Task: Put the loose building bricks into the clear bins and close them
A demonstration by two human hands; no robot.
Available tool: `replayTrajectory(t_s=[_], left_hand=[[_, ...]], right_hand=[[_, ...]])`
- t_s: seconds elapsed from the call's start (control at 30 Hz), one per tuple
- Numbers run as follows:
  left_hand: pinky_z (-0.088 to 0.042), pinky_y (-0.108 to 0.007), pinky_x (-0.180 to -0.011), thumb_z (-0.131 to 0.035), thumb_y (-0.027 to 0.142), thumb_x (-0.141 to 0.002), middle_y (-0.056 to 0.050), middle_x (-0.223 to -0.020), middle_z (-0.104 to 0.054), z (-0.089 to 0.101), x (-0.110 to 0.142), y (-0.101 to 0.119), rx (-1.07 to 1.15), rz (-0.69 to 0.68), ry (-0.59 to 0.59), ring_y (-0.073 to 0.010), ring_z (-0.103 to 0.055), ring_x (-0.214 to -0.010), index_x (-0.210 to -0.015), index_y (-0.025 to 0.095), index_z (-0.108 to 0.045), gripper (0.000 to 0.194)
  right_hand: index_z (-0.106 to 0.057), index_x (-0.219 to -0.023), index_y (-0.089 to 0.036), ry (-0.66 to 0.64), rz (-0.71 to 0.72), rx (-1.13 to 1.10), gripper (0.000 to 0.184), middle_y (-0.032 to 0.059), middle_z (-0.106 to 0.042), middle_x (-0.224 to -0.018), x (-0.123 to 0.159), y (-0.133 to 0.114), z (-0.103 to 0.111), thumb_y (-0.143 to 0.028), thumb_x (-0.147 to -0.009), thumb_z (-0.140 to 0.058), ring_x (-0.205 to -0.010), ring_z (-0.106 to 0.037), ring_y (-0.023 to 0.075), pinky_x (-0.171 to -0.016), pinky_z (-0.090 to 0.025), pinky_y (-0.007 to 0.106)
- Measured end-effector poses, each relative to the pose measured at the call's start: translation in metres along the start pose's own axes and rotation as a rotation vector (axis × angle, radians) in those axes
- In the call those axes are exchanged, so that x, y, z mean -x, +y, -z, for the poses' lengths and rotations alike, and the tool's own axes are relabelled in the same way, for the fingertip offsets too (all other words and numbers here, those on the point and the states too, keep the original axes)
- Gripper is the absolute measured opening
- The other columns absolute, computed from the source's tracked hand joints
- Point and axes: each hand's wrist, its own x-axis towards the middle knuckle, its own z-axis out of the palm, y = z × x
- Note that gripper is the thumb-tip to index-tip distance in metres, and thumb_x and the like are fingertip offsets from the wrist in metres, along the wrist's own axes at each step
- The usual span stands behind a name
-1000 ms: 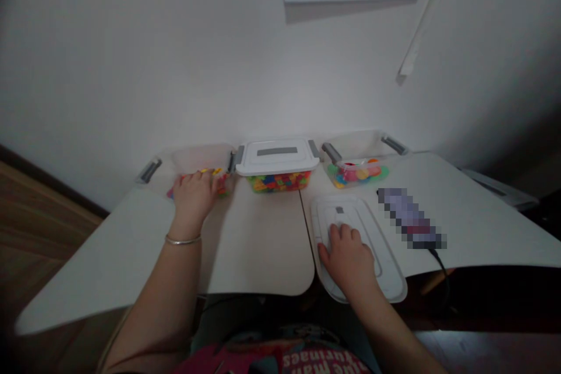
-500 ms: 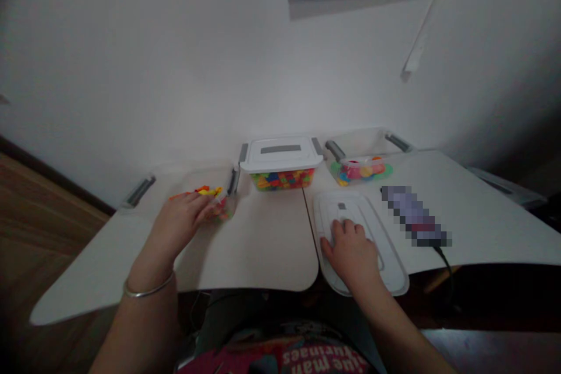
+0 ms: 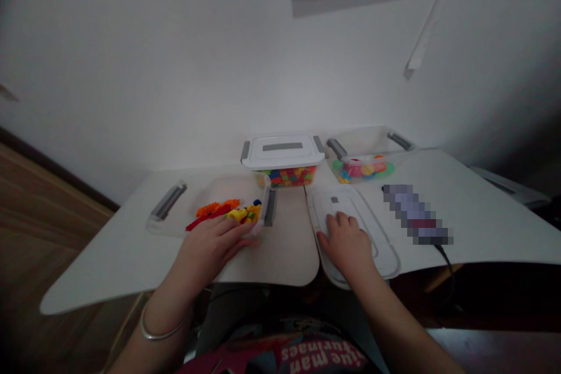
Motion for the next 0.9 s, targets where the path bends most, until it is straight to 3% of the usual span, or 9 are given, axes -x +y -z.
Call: replayTrajectory(t_s=[0.37, 0.47, 0.6, 0.7, 0.77, 0.9], left_hand=[[-0.048, -0.030, -0.059, -0.053, 0.034, -0.093, -0.004, -0.080, -0.069, -0.020, -0.031, 0.040, -0.029, -0.074, 0.118, -0.0189, -0.063, -0.071, -0.113, 0.017, -0.063, 0.028], [-0.049, -0.030, -0.059, -0.055, 0.033, -0.092, -0.004, -0.080, -0.068, -0.026, -0.040, 0.053, -0.015, -0.068, 0.133, -0.0192, -0.063, -0.072, -0.113, 0.017, -0.062, 0.028], [-0.050, -0.032, -0.062, -0.054, 0.032, -0.093, -0.005, -0.085, -0.068, -0.030, -0.051, 0.067, 0.021, -0.051, 0.141, -0.0199, -0.063, -0.076, -0.115, 0.016, -0.061, 0.028], [-0.052, -0.035, -0.075, -0.054, 0.030, -0.092, -0.007, -0.097, -0.068, -0.025, -0.052, 0.067, 0.096, -0.071, 0.174, -0.0207, -0.062, -0.087, -0.121, 0.017, -0.058, 0.032], [-0.050, -0.038, -0.083, -0.055, 0.030, -0.090, -0.007, -0.104, -0.067, -0.019, -0.047, 0.062, 0.125, -0.038, 0.221, -0.0226, -0.060, -0.094, -0.120, 0.020, -0.058, 0.032], [-0.047, -0.044, -0.089, -0.054, 0.029, -0.089, -0.011, -0.112, -0.064, -0.010, -0.027, 0.040, 0.067, 0.186, 0.328, -0.0262, -0.057, -0.102, -0.117, 0.019, -0.061, 0.030]], right_hand=[[-0.060, -0.113, -0.016, 0.029, -0.018, 0.023, 0.034, 0.0172, -0.061, -0.113, -0.004, -0.007, 0.001, -0.040, -0.091, -0.048, -0.099, -0.059, 0.0317, -0.063, -0.052, 0.037], [-0.059, -0.117, -0.015, 0.052, 0.015, -0.026, 0.036, 0.0179, -0.062, -0.116, -0.002, -0.002, -0.003, -0.039, -0.092, -0.048, -0.103, -0.059, 0.0329, -0.070, -0.054, 0.041], [-0.055, -0.126, -0.012, 0.076, 0.102, -0.189, 0.043, 0.0186, -0.058, -0.127, 0.003, 0.019, -0.008, -0.036, -0.090, -0.051, -0.114, -0.057, 0.0319, -0.092, -0.050, 0.046], [-0.058, -0.122, -0.015, 0.051, 0.223, -0.349, 0.040, 0.0166, -0.055, -0.133, 0.013, 0.038, -0.008, -0.032, -0.087, -0.056, -0.121, -0.054, 0.0286, -0.103, -0.044, 0.044], [-0.065, -0.109, -0.020, -0.014, 0.323, -0.431, 0.028, 0.0131, -0.055, -0.134, 0.024, 0.049, -0.005, -0.031, -0.084, -0.059, -0.122, -0.054, 0.0264, -0.103, -0.044, 0.042], [-0.070, -0.088, -0.024, -0.133, 0.472, -0.483, 0.011, 0.0083, -0.059, -0.128, 0.045, 0.059, -0.002, -0.026, -0.082, -0.061, -0.117, -0.057, 0.0243, -0.099, -0.047, 0.040]])
